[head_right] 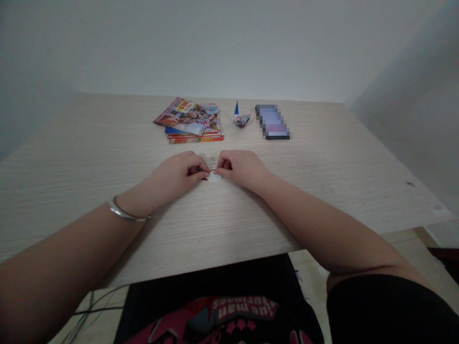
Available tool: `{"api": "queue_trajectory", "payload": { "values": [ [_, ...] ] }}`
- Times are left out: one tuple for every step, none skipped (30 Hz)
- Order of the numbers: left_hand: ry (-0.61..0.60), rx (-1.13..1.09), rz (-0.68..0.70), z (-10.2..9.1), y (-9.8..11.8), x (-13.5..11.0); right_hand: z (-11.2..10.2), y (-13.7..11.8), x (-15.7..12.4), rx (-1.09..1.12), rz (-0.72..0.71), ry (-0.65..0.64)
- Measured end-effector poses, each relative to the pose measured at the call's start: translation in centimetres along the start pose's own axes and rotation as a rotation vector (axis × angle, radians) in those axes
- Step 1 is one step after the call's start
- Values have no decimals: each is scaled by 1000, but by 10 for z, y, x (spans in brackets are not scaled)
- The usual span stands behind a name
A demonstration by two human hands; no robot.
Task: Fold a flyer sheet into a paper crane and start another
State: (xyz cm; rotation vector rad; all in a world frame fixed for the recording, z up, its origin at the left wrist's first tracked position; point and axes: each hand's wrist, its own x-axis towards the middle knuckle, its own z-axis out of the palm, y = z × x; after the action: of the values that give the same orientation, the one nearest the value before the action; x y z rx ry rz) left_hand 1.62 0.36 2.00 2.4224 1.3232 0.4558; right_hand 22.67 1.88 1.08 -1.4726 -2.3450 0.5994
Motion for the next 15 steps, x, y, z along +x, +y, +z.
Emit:
{"api": "queue_trajectory", "payload": {
  "values": [
    [-13,3,5,-2,0,-1,0,1,0,7,-6,6],
    [-32,4,14,-3,1,-1,-1,2,-1,12,-7,9],
    [-52,4,24,-5,1,-2,-1,3,-1,14,-5,8],
    [-69,5,35,-6,0,-2,-2,4,-2,14,2,4],
    [-86,11,52,-8,0,-2,-2,5,-2,14,8,0],
    [-93,24,75,-8,-1,-2,-2,6,-2,12,7,0],
    [-92,40,101,-8,-2,-2,-2,7,-2,9,0,6],
    [-84,59,129,-8,-3,-2,-2,8,-2,3,-10,18],
    [-76,80,157,-7,-4,-2,-1,8,-2,-5,-20,34],
    [-67,102,181,-5,-5,-1,-1,9,-2,-14,-29,49],
    [-59,125,197,-4,-5,-1,0,9,-1,-24,-37,61],
    [-54,151,206,-3,-5,-1,0,9,-1,-35,-43,69],
    [-55,182,211,-2,-4,-1,0,9,0,-45,-51,74],
    [-61,216,214,-2,-4,-1,0,8,0,-55,-64,76],
    [-74,251,214,-2,-2,-2,1,8,0,-65,-78,78]
  ]
}}
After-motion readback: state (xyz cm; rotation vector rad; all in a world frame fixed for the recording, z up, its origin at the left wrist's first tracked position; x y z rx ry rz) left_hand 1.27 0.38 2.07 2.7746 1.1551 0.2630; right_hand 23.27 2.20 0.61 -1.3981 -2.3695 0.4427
